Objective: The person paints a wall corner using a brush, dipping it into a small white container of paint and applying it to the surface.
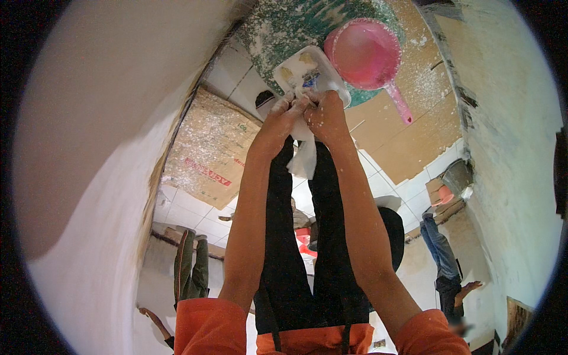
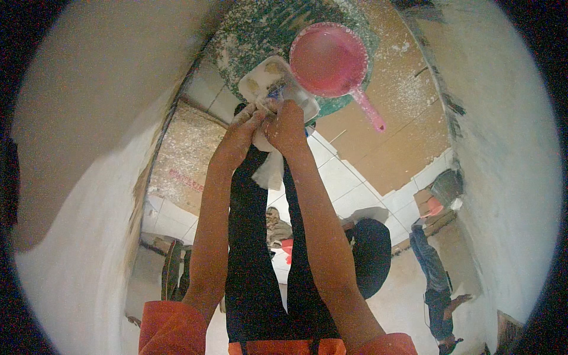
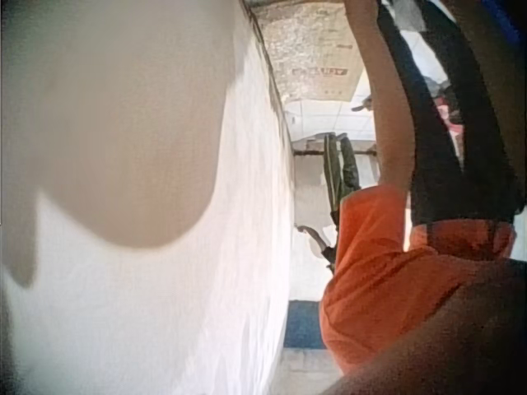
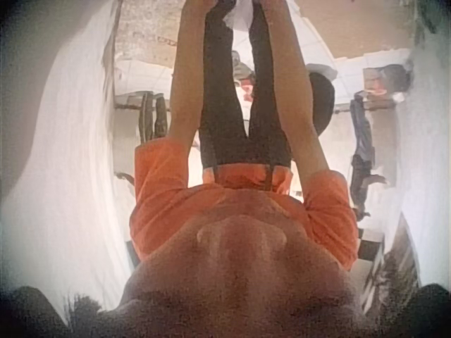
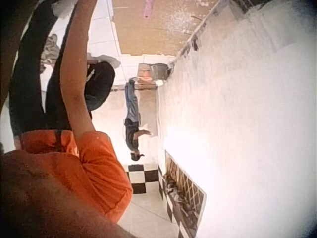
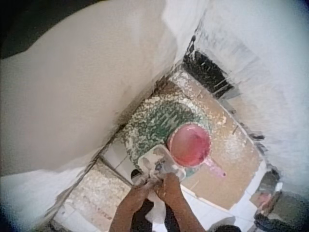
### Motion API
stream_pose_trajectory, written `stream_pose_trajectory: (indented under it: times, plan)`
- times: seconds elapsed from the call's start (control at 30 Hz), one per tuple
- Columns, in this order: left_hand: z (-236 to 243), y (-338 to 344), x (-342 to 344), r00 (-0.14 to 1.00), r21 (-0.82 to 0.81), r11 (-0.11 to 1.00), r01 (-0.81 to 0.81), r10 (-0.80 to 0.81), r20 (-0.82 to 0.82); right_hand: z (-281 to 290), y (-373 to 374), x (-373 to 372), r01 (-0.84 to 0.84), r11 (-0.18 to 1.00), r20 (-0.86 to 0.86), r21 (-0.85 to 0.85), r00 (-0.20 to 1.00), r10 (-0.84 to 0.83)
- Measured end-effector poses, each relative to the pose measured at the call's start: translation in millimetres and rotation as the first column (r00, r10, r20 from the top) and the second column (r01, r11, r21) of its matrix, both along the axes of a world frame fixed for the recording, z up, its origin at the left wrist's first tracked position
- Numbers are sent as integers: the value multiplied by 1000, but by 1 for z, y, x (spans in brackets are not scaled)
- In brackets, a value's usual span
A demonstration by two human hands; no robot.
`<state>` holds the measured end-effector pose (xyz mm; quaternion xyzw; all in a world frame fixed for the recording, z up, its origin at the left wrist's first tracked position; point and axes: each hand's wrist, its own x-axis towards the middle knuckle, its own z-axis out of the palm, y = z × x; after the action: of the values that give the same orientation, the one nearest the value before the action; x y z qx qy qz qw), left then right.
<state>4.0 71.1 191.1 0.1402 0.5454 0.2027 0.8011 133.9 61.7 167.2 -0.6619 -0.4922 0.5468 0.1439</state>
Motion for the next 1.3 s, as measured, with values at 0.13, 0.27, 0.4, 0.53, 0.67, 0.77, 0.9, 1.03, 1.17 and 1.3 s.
stream_pose_trajectory:
  times: [0.13, 0.27, 0.4, 0.53, 0.67, 0.77, 0.9, 1.03, 1.17, 1.3]
  plan:
    - [-6, -5, 1, 995, -19, 995, -97, 96, -13, 1, 4, -11, -23, 997, 161, 76, 987, 11]
    - [0, 6, 11, 997, 65, 997, -52, 56, -62, -3, 4, -9, -18, 996, 176, 85, 984, 2]
    - [-10, 3, 13, 989, -8, 991, -131, 130, -72, 2, 7, -9, -26, 999, 182, 38, 983, 19]
    - [-27, -1, 17, 971, -42, 977, -210, 203, -126, 4, 8, -10, -145, 988, 223, 53, 966, 129]
    - [-42, -3, 22, 929, 208, 944, -256, 300, -218, -3, 9, -11, -167, 984, 232, 61, 961, 149]
    - [-48, -2, 24, 925, 169, 931, -323, 349, -153, 3, 10, -12, -187, 982, 262, 14, 949, 177]
    - [-35, 11, 28, 881, -163, 866, -472, 456, -126, 19, 11, -12, -64, 997, 254, -33, 965, 70]
    - [-18, 26, 35, 899, -246, 866, -436, 407, -160, 25, 9, -9, -122, 976, 270, -180, 948, 169]
    - [-34, 22, 32, 933, -159, 923, -350, 330, -142, 28, 4, -12, -171, 982, 282, -81, 941, 187]
    - [-53, 20, 25, 959, -67, 971, -229, 214, -187, 39, 4, -14, -128, 986, 291, -107, 944, 154]
